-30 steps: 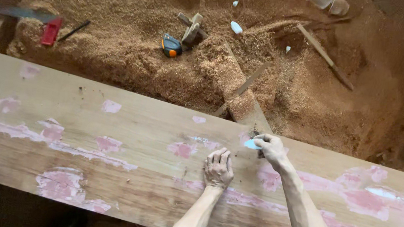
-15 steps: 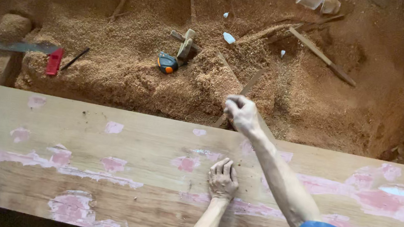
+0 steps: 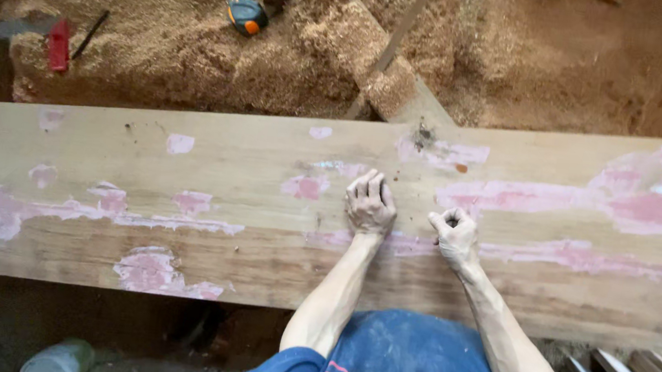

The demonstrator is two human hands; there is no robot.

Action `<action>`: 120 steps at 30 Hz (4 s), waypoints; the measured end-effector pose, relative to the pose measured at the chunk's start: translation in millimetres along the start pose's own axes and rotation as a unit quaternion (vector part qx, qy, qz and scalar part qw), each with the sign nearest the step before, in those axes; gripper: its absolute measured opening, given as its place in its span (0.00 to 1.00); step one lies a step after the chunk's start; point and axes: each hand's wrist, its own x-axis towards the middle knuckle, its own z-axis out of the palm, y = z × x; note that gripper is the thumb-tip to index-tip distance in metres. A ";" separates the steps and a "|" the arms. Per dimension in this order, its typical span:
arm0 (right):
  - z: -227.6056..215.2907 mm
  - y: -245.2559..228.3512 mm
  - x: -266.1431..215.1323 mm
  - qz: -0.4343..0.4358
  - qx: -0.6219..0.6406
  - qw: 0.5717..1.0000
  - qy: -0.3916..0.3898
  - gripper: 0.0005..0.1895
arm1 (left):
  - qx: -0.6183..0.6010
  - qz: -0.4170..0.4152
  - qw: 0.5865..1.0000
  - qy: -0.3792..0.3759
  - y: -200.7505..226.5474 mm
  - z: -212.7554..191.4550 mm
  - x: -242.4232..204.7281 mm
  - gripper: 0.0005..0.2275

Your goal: The person applies a white filler substance from a small tube into holes and imperfections on a large wooden plank. They use their fingers to spread the filler and smooth the surface, working on multiple spots across the board.

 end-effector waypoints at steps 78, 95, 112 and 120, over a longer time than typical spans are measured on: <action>-42.1 32.4 -5.5 -0.215 -0.247 0.945 0.006 0.15 | 0.018 -0.024 0.999 0.014 2.1 -48.6 -104.9 0.10; -41.5 16.4 -19.7 -0.243 -0.218 0.945 -0.024 0.11 | 0.030 -0.042 0.999 0.019 2.8 -44.3 -105.6 0.11; -43.4 -15.8 0.7 -0.112 -0.084 0.984 -0.109 0.07 | 0.087 -0.019 0.996 -0.008 6.1 -41.0 -98.1 0.13; -38.1 -41.3 98.4 -0.280 -0.173 0.944 0.034 0.07 | 0.081 -0.020 0.996 0.000 7.7 -41.7 -95.8 0.12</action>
